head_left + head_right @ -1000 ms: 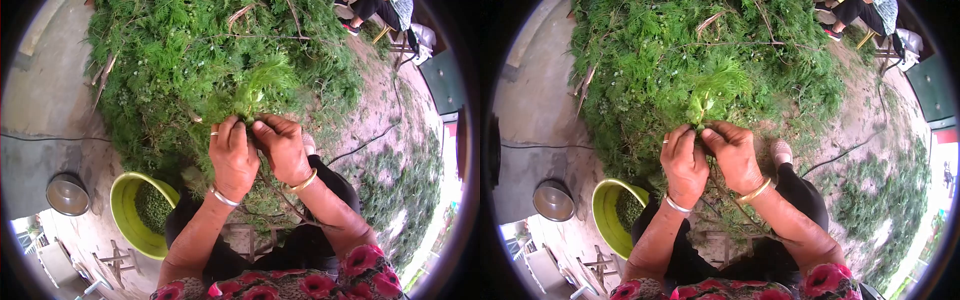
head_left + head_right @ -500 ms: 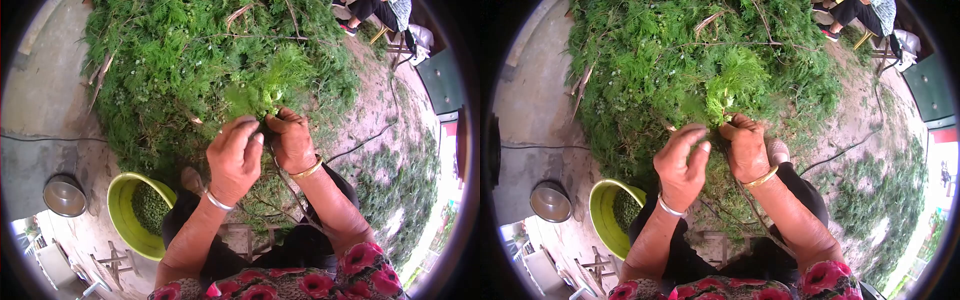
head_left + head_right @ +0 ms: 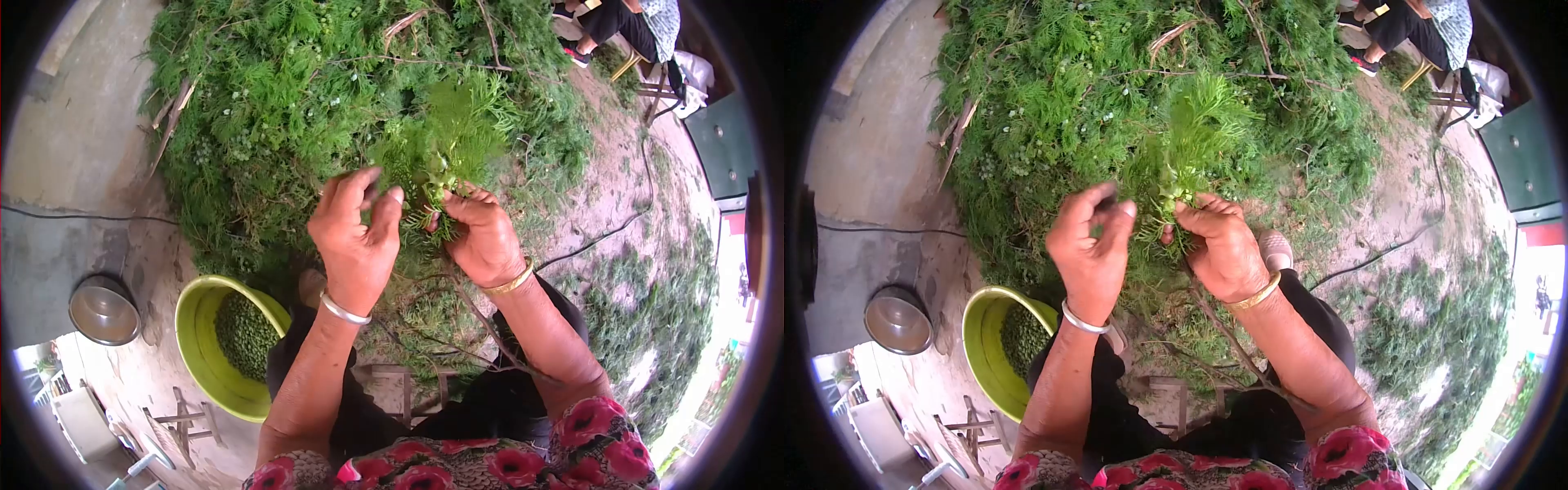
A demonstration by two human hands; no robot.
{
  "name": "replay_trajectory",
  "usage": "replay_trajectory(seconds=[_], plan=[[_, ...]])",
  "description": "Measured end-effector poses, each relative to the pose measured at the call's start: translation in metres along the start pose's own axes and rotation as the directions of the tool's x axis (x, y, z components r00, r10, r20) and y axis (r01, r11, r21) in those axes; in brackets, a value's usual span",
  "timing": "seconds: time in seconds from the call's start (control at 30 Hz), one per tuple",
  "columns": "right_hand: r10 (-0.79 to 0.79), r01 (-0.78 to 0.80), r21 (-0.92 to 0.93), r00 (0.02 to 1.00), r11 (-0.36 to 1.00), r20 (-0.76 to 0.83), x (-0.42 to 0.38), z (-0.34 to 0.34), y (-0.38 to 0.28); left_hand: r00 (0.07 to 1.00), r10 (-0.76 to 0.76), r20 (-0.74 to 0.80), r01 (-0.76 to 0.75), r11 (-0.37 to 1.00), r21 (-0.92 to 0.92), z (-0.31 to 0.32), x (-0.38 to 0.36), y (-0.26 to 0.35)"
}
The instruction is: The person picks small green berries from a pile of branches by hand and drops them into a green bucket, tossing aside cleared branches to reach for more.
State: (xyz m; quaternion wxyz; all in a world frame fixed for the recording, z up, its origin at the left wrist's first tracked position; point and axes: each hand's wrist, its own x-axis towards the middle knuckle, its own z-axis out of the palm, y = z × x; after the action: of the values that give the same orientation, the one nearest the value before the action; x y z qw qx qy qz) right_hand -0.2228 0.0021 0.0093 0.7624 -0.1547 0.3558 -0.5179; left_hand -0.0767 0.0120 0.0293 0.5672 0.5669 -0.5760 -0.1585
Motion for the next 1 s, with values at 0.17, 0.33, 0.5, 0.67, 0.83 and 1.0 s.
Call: replay_trajectory(seconds=[0.17,0.33,0.5,0.67,0.83,1.0], plan=[[0.007,-0.007,-0.009,0.996,1.000,0.088,-0.005,0.007,0.000,0.988,0.068,0.139,-0.053,0.992,-0.113,0.000,0.003,0.006],[0.047,-0.040,-0.082,0.996,0.996,0.082,-0.010,0.017,0.002,0.965,0.107,0.241,-0.103,0.994,-0.029,0.003,0.002,0.004],[0.015,0.016,-0.171,0.984,0.985,0.177,-0.004,0.008,0.005,0.969,-0.025,0.244,0.047,0.995,-0.087,0.004,-0.005,-0.002],[0.040,-0.010,-0.193,0.988,0.981,0.149,-0.006,0.016,-0.004,0.958,-0.086,0.272,0.075,0.996,0.051,-0.007,0.002,0.006],[0.060,-0.047,-0.107,0.990,0.993,0.130,-0.010,0.013,-0.007,0.784,-0.369,0.499,0.606,0.633,-0.483,-0.019,0.016,0.001],[0.090,-0.085,-0.044,0.988,0.995,0.127,-0.009,0.009,-0.012,0.658,-0.462,0.595,0.697,0.075,-0.713,-0.023,0.018,0.007]])
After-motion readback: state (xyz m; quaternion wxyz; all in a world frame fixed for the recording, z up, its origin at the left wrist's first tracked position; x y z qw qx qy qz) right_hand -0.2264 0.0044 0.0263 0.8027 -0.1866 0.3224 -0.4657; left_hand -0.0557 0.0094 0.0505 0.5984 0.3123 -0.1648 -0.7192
